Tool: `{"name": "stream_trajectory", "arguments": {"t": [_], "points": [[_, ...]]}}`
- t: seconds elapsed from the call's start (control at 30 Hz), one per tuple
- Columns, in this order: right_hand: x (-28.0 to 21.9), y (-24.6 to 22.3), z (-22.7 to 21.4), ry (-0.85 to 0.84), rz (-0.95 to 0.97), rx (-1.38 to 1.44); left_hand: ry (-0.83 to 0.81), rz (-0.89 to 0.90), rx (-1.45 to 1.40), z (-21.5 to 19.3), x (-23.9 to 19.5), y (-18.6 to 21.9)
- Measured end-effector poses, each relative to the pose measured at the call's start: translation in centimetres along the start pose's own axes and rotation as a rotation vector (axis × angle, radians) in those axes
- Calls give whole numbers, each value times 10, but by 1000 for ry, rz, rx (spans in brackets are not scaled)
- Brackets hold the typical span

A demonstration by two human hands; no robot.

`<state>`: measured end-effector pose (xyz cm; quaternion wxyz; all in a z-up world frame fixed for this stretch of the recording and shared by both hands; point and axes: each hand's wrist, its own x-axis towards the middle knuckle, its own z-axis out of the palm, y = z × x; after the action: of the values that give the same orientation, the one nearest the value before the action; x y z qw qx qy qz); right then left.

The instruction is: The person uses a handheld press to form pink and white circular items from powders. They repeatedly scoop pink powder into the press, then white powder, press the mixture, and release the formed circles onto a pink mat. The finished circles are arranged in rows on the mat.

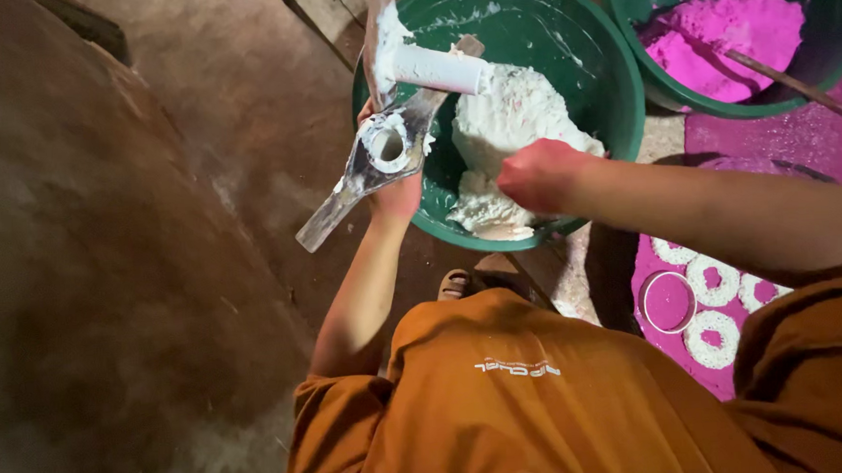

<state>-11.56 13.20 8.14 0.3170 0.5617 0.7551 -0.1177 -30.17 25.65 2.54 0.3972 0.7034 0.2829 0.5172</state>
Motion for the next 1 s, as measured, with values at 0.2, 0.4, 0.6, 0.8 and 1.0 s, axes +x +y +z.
{"name": "stream_trajectory", "arguments": {"t": [0.2,0.4,0.6,0.8,1.0], "points": [[-57,-14,-19,84,90,630,56,54,68,9,3,-2],[-153,3,-45,151,214,881,45,215,217,2,17,16],[-198,36,-37,320,301,1325,-288,55,-211,24,3,75],[-214,30,-54,432,508,468,-664,80,500,24,21,110],[-172,-43,-90,469,305,-60,-673,350,514,57,-11,98]]}}
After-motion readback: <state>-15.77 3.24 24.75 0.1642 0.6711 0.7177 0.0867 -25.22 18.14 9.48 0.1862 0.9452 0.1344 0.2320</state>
